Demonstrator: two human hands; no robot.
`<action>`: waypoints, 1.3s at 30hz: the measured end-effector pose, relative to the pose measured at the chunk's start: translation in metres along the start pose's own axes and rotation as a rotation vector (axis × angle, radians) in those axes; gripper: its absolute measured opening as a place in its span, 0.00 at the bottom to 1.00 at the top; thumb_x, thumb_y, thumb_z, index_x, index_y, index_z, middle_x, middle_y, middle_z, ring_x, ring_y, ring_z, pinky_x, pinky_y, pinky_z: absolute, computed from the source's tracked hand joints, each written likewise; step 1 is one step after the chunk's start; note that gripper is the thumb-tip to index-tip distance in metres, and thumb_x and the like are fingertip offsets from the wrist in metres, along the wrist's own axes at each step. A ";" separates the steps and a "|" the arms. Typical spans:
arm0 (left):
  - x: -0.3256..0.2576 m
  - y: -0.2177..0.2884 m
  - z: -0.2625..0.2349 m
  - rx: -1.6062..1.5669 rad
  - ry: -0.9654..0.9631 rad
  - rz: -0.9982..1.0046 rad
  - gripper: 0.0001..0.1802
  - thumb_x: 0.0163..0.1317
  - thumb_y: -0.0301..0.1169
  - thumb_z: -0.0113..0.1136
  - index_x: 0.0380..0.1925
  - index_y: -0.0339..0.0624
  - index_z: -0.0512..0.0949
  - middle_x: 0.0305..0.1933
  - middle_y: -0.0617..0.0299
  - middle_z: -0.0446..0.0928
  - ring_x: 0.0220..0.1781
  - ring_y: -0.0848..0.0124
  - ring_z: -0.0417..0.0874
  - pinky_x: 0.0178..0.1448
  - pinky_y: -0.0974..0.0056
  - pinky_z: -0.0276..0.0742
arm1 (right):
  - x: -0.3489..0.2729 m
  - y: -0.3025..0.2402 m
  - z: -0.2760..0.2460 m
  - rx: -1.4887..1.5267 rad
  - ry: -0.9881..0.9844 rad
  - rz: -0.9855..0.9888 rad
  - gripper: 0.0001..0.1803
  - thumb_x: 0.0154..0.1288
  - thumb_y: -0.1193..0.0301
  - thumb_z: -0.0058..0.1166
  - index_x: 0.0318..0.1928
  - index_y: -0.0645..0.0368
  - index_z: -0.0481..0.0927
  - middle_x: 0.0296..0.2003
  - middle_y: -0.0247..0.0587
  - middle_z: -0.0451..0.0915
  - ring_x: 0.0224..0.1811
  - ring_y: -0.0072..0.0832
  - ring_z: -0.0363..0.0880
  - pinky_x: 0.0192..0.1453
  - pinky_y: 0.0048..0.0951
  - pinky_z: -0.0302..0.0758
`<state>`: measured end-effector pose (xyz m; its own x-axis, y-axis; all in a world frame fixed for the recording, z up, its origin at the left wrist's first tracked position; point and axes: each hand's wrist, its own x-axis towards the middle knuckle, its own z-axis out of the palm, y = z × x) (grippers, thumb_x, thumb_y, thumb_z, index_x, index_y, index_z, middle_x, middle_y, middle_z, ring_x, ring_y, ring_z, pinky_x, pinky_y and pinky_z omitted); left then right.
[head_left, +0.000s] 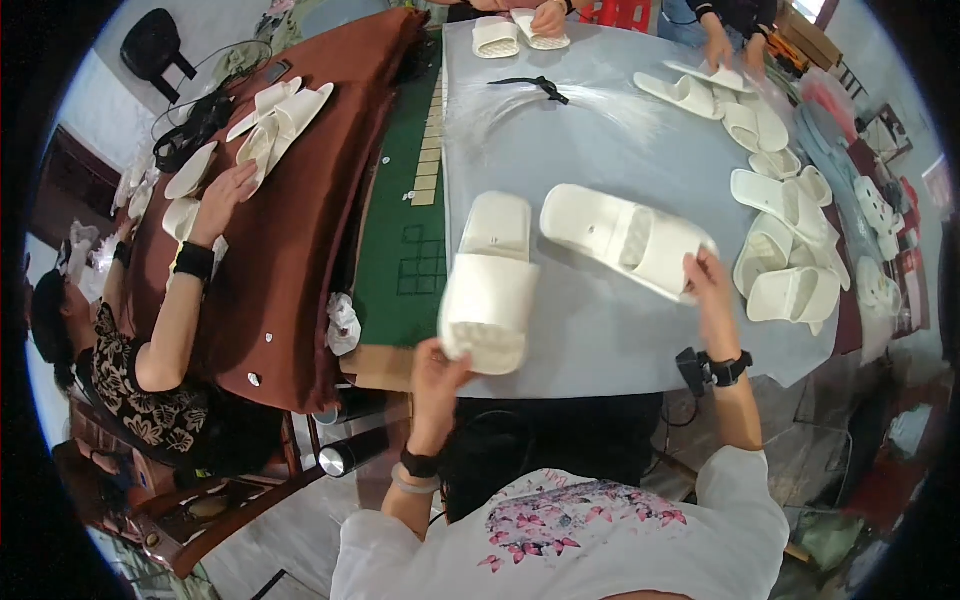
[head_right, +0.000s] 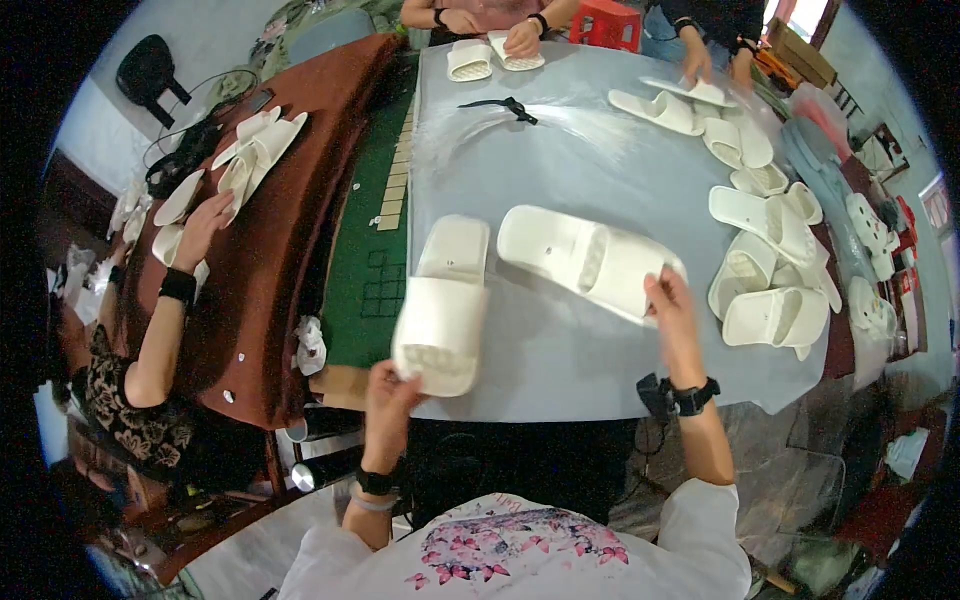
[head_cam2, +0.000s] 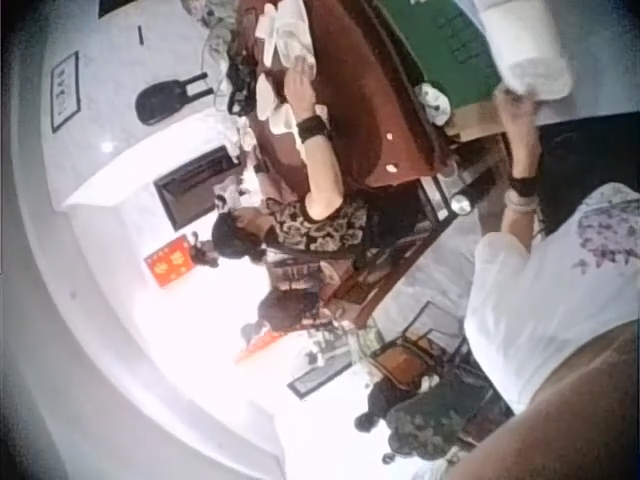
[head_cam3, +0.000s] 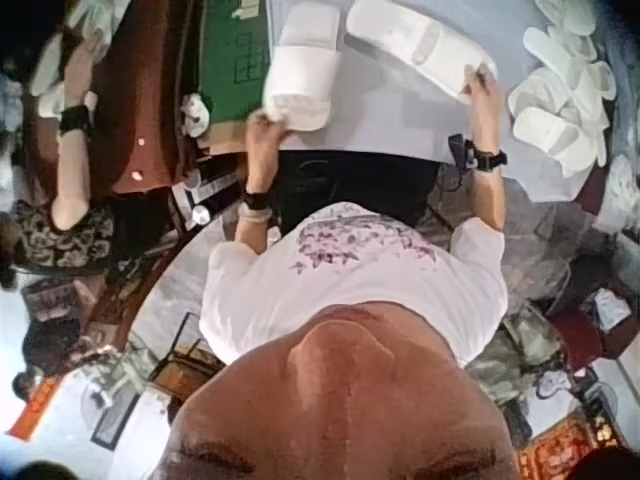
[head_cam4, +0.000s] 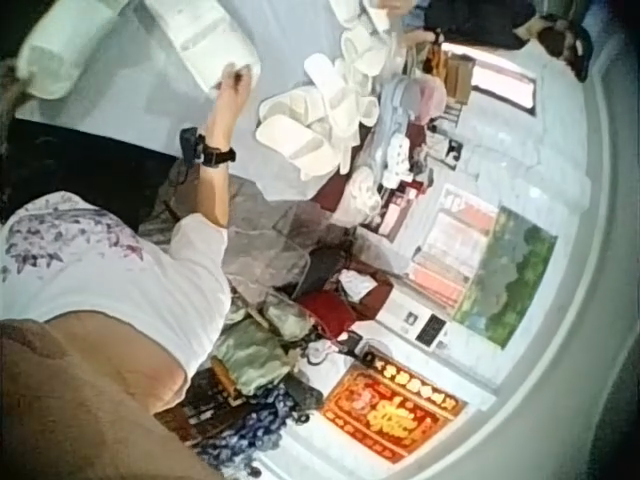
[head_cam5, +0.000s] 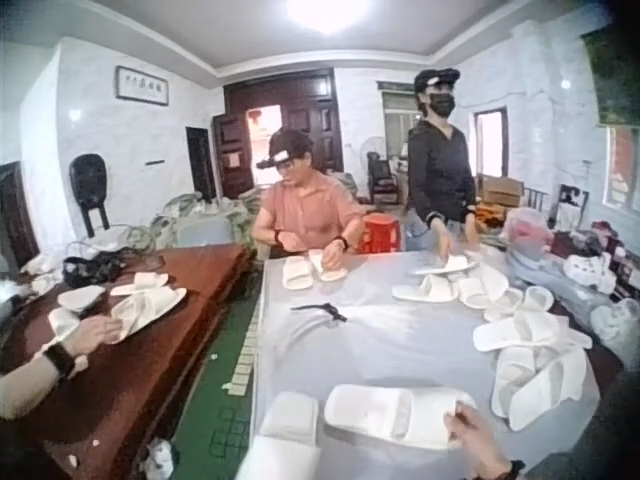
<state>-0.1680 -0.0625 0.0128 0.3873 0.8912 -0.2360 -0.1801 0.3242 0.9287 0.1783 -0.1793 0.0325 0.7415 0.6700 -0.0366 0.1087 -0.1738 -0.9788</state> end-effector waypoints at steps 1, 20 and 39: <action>-0.004 -0.007 0.007 0.115 -0.047 -0.081 0.18 0.55 0.24 0.57 0.45 0.33 0.65 0.41 0.55 0.74 0.41 0.71 0.76 0.41 0.68 0.76 | -0.009 0.007 0.012 0.125 -0.061 0.102 0.18 0.61 0.63 0.51 0.47 0.61 0.71 0.37 0.33 0.73 0.40 0.21 0.70 0.44 0.21 0.67; -0.037 -0.074 0.069 0.304 -0.845 -0.695 0.32 0.65 0.54 0.31 0.37 0.32 0.70 0.24 0.54 0.79 0.21 0.68 0.81 0.17 0.70 0.72 | -0.060 0.012 0.070 0.172 -0.748 -0.271 0.59 0.47 0.82 0.53 0.64 0.54 0.17 0.64 0.52 0.47 0.62 0.39 0.57 0.64 0.35 0.56; -0.010 -0.003 0.071 0.847 -0.278 0.646 0.16 0.54 0.25 0.57 0.44 0.38 0.72 0.47 0.49 0.72 0.51 0.56 0.73 0.54 0.58 0.68 | 0.070 -0.060 0.090 -0.857 -0.275 -1.143 0.17 0.57 0.72 0.49 0.49 0.55 0.73 0.36 0.40 0.78 0.33 0.40 0.75 0.36 0.35 0.69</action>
<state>-0.1075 -0.0947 0.0330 0.6528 0.6775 0.3389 0.2150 -0.5947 0.7746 0.1639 -0.0566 0.0699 -0.1557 0.8325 0.5316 0.9682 0.2354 -0.0851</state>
